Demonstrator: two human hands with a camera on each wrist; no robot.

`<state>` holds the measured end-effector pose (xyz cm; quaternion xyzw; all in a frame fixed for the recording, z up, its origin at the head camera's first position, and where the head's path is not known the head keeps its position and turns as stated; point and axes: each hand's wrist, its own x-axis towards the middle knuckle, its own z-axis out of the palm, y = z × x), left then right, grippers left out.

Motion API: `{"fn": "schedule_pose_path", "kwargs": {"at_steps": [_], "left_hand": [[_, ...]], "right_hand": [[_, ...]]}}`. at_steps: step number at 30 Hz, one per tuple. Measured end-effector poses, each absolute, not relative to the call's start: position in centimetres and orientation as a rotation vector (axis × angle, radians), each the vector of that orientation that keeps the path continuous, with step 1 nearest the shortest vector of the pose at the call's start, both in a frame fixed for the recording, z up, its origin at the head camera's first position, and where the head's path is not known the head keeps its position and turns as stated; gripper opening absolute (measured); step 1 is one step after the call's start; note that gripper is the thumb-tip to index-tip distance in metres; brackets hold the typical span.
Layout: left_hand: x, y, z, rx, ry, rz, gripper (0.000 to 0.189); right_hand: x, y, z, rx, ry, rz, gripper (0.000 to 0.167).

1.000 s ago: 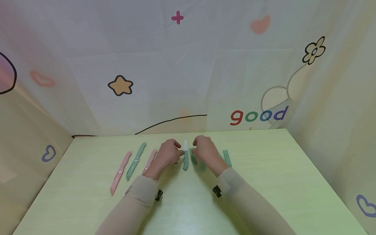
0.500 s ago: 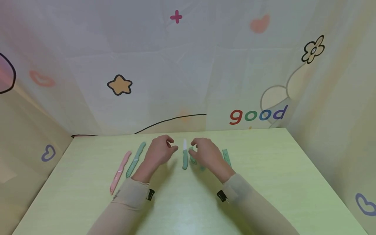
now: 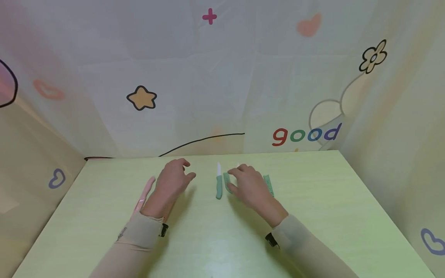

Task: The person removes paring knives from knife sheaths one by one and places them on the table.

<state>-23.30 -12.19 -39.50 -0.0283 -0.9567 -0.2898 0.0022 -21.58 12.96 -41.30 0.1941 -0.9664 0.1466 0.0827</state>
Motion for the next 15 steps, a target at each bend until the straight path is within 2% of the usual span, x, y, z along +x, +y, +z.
{"fn": "schedule_pose_path", "kwargs": {"at_steps": [15], "left_hand": [[-24.3, -14.5, -41.6, 0.062, -3.119, -0.917, 0.050]], "right_hand": [[-19.7, 12.3, -41.6, 0.704, -2.798, 0.548, 0.036]]}}
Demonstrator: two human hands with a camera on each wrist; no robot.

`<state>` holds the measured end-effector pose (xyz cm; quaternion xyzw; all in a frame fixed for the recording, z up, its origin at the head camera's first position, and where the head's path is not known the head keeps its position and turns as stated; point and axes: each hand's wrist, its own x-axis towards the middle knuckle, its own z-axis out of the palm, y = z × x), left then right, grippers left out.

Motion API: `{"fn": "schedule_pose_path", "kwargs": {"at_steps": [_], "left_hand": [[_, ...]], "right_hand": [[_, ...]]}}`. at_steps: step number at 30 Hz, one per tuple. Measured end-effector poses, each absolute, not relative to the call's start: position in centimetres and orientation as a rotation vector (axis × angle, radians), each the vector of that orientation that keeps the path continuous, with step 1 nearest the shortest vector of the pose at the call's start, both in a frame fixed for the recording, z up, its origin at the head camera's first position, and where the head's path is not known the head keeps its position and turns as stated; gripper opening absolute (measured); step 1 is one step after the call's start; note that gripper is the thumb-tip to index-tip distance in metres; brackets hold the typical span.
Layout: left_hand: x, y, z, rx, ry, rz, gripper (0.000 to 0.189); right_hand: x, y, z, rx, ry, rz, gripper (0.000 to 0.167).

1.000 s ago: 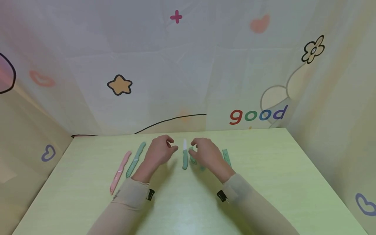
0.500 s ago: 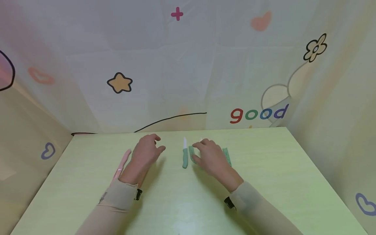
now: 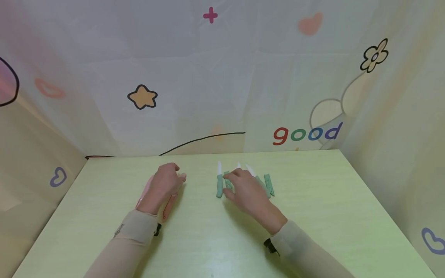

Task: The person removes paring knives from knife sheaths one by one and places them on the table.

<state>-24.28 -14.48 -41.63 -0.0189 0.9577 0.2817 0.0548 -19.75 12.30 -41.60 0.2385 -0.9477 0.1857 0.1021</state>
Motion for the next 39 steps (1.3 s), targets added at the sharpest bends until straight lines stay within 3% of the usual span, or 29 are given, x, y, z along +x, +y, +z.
{"fn": "schedule_pose_path", "kwargs": {"at_steps": [14, 22, 31, 39], "left_hand": [[-25.7, -14.4, -42.5, -0.038, 2.903, 0.770, 0.045], [-26.2, -14.2, -42.5, -0.069, 2.883, 0.777, 0.022], [-26.7, -13.9, -42.5, -0.105, 2.887, 0.723, 0.034], [-26.8, -13.9, -42.6, -0.116, 2.865, 0.750, 0.028]], "right_hand": [[-19.5, 9.8, -41.7, 0.650, -2.909, 1.310, 0.038], [-20.1, 8.3, -42.4, 0.547, -2.922, 1.709, 0.046], [-20.1, 7.2, -42.7, 0.355, -2.830, 2.190, 0.047], [-20.4, 6.7, -43.1, 0.278, -2.704, 2.482, 0.043]]}}
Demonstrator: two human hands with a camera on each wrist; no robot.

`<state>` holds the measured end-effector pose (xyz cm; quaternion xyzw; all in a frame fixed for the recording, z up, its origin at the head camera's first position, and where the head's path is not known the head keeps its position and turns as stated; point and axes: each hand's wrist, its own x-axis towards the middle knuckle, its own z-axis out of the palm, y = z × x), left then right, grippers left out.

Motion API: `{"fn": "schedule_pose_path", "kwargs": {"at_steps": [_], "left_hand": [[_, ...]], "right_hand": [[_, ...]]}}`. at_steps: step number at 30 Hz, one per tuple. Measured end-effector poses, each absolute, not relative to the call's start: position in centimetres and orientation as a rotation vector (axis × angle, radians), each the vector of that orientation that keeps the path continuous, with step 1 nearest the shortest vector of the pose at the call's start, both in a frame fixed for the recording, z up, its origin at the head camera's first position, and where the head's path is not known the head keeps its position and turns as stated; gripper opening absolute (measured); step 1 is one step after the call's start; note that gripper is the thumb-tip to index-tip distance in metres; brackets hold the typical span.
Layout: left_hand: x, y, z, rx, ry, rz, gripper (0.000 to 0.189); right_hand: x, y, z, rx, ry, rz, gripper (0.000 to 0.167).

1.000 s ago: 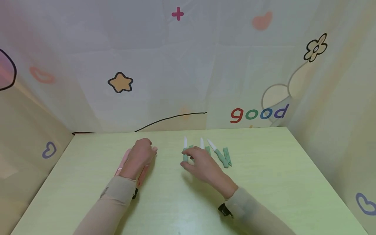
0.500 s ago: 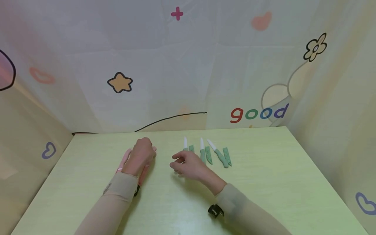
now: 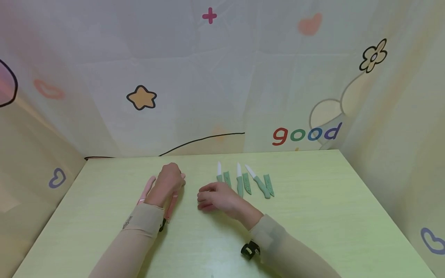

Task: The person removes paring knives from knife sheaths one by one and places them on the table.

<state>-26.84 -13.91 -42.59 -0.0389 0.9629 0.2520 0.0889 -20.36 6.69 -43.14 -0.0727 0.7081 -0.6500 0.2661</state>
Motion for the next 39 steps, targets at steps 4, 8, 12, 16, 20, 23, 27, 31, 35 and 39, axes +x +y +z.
{"fn": "schedule_pose_path", "kwargs": {"at_steps": [4, 8, 12, 16, 20, 23, 27, 31, 35, 39], "left_hand": [[-26.8, -14.0, -42.7, -0.125, 2.848, 0.771, 0.021], [-26.7, -14.1, -42.7, -0.109, 2.813, 0.821, 0.013], [-26.6, -14.6, -42.6, -0.069, 2.806, 0.907, 0.018], [-26.5, -15.0, -42.6, -0.074, 2.794, 0.987, 0.025], [-26.6, -15.3, -42.6, -0.072, 2.805, 1.007, 0.028], [-26.7, -15.6, -42.8, -0.083, 2.803, 1.028, 0.029], [-26.8, -15.8, -42.9, -0.104, 2.781, 1.039, 0.032], [-26.8, -16.1, -42.9, -0.122, 2.718, 1.101, 0.035], [-26.7, -16.2, -42.8, -0.151, 2.614, 1.231, 0.036], [-26.7, -16.3, -42.9, -0.191, 2.536, 1.325, 0.036]], "right_hand": [[-20.5, 6.5, -43.5, -0.173, 1.857, -1.783, 0.041], [-20.6, 6.3, -43.9, -0.132, 1.806, -1.798, 0.042], [-20.7, 6.1, -44.0, -0.101, 1.769, -1.806, 0.041], [-20.5, 6.0, -44.0, -0.091, 1.725, -1.821, 0.044], [-20.3, 5.7, -44.1, -0.095, 1.672, -1.843, 0.044], [-20.3, 5.4, -44.3, -0.098, 1.640, -1.858, 0.043], [-20.1, 5.0, -44.5, -0.094, 1.610, -1.872, 0.044], [-20.0, 4.5, -44.5, -0.084, 1.571, -1.890, 0.045], [-20.0, 4.0, -44.8, -0.065, 1.533, -1.907, 0.044], [-20.0, 3.2, -45.2, -0.059, 1.493, -1.925, 0.037]]}}
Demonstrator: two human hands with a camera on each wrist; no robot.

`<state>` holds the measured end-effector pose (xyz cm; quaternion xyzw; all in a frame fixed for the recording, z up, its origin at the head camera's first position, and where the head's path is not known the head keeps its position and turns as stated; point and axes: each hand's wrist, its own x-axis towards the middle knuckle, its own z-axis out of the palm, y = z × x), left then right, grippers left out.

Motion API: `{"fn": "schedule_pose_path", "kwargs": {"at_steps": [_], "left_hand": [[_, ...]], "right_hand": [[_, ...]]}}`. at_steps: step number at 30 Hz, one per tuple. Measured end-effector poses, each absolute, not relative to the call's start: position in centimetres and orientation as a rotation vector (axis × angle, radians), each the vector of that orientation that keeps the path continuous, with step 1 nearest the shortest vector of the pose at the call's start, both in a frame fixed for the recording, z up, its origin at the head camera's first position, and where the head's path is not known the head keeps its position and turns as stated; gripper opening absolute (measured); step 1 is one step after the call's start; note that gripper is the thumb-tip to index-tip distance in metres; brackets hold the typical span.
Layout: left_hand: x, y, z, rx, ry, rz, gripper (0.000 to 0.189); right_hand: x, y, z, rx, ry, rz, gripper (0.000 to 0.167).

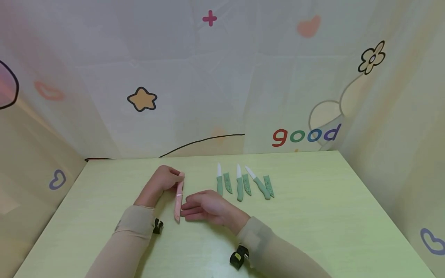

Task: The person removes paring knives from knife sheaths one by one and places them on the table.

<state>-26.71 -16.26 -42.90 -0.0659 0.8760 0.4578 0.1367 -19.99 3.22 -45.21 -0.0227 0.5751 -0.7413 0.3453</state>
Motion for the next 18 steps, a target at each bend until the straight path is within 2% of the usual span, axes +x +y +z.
{"fn": "schedule_pose_path", "kwargs": {"at_steps": [5, 18], "left_hand": [[-26.75, -16.38, -43.25, -0.219, 2.470, 1.402, 0.036], [-26.90, -16.50, -43.18, -0.257, 2.432, 1.451, 0.038]], "right_hand": [[-19.94, 2.47, -45.45, -0.055, 1.437, -1.930, 0.029], [-20.15, 2.41, -45.21, -0.035, 1.454, -1.939, 0.031]]}}
